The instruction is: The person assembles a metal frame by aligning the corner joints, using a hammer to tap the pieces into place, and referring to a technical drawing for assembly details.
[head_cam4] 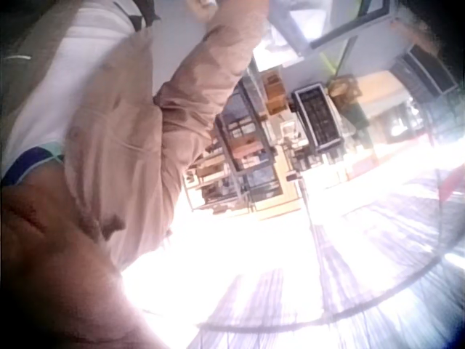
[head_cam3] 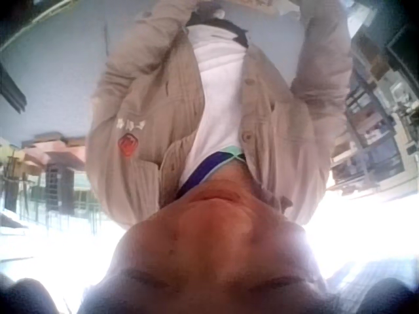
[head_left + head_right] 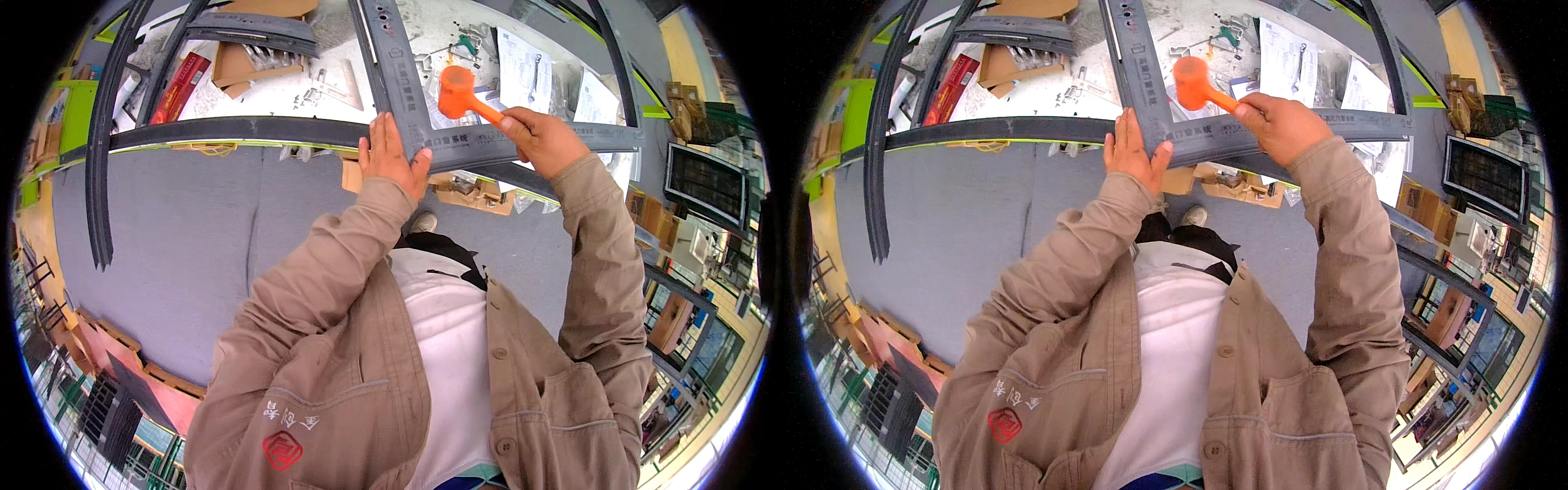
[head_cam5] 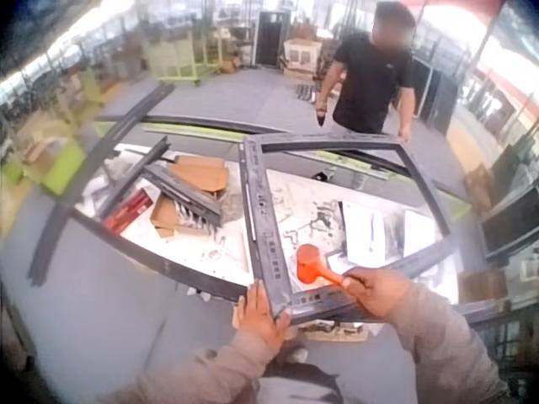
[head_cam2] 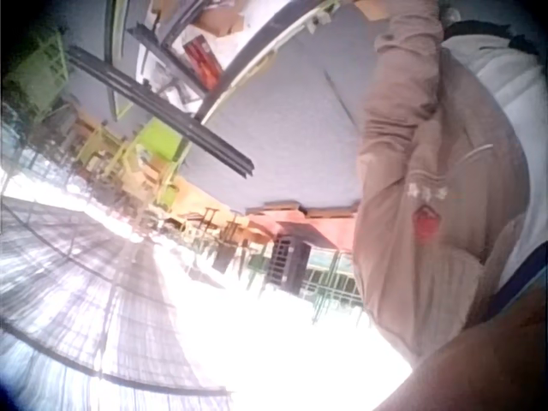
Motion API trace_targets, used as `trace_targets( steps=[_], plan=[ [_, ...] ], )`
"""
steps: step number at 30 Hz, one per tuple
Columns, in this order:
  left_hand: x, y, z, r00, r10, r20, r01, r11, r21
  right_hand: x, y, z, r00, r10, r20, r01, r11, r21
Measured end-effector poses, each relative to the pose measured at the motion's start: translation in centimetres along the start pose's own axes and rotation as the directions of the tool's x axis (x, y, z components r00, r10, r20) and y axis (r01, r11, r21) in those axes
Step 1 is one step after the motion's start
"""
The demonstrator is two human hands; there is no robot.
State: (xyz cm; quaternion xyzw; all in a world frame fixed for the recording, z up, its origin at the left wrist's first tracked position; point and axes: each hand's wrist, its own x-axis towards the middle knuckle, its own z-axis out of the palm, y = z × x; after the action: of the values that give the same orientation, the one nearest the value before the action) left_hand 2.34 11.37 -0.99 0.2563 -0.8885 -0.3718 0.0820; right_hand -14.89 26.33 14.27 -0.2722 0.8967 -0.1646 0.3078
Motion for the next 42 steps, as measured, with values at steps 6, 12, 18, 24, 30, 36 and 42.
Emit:
trace_targets(
  steps=[6, 12, 18, 24, 30, 36, 42],
  plan=[
    [-0.6, 0.0, -0.4, 0.992, 0.015, -0.123, -0.012, 1.000, 0.027, 0.2, -5.2, -0.2, 0.978, -0.202, 0.056, 0.208, 0.968, -0.140],
    [-2.5, 2.1, -1.8, 0.978, -0.210, -0.013, 0.210, 0.977, -0.038, 1.1, -12.7, -0.8, 0.839, -0.469, 0.276, 0.531, 0.594, -0.605],
    [0.0, 2.4, -3.7, 0.888, -0.322, 0.330, 0.291, 0.946, 0.141, 2.7, -18.4, 1.7, 0.767, -0.305, 0.564, 0.637, 0.259, -0.726],
    [0.9, 2.1, -2.2, 0.852, -0.323, 0.412, 0.216, 0.934, 0.285, 2.3, -19.7, 2.5, 0.762, -0.243, 0.601, 0.646, 0.213, -0.733],
    [0.7, 2.4, -2.8, 0.869, -0.320, 0.378, 0.229, 0.937, 0.265, 2.7, -19.5, 2.4, 0.761, -0.410, 0.502, 0.616, 0.214, -0.758],
    [0.6, 1.6, -2.5, 0.879, -0.197, 0.435, 0.083, 0.960, 0.267, 2.0, -21.0, 3.2, 0.779, -0.295, 0.553, 0.601, 0.097, -0.794],
    [0.8, 3.3, -4.0, 0.840, -0.344, 0.421, 0.239, 0.929, 0.281, 2.6, -19.4, 2.8, 0.761, -0.381, 0.525, 0.607, 0.134, -0.783]
  ],
)
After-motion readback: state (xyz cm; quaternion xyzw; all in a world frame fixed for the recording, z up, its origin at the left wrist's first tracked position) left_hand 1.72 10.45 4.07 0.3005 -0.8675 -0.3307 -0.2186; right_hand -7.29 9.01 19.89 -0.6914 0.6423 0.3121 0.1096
